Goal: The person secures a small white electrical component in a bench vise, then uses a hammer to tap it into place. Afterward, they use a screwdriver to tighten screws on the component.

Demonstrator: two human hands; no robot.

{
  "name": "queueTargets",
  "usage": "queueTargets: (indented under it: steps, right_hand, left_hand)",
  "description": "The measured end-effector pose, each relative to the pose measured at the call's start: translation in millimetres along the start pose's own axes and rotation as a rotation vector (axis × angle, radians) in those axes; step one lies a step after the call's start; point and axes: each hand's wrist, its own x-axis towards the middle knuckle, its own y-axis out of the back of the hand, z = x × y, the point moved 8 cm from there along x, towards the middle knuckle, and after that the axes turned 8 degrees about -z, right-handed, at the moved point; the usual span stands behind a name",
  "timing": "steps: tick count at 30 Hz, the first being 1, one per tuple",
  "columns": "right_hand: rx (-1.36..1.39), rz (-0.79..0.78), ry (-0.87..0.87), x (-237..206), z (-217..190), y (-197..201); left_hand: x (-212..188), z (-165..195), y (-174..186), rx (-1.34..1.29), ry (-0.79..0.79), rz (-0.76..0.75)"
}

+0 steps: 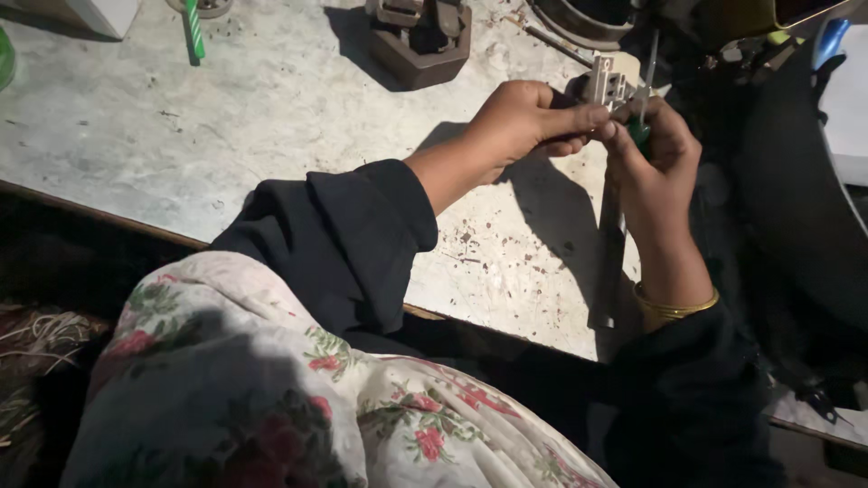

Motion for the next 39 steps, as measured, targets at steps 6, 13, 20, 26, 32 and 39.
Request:
queueTargets:
  steps: [6, 13, 20, 26, 32, 39]
  right_hand:
    - [-0.201, -0.064, 0.199, 0.4, -20.6, -5.1]
    - [-0.117, 0.042, 0.025, -4.9, 3.4, 0.6]
    - [0.108, 0.079, -0.113, -5.4, 24.2, 1.4]
    - [0.321, 0.095, -0.143, -4.6, 25.3, -1.2]
    - [0.307, 0.130, -0.182, -8.0, 27.1, 1.6]
    - [0.289, 0.107, -0.154, -8.3, 22.6, 1.8]
  left_hand:
    - [6.7, -7.9, 1.4, -0.017, 0.047, -0.028]
    - [1.6, -4.1, 3.5, 0.005, -0.032, -0.075]
    - [-2.9, 5.9, -2.2, 0.158, -0.086, -0.093]
    - [2.3, 1.2, -3.9, 0.086, -0.026, -0.079]
    - [5.7, -1.3, -3.2, 0.117, -0.075, -0.051]
    - [3.0, -5.6, -7.1, 0.077, -0.032, -0.090]
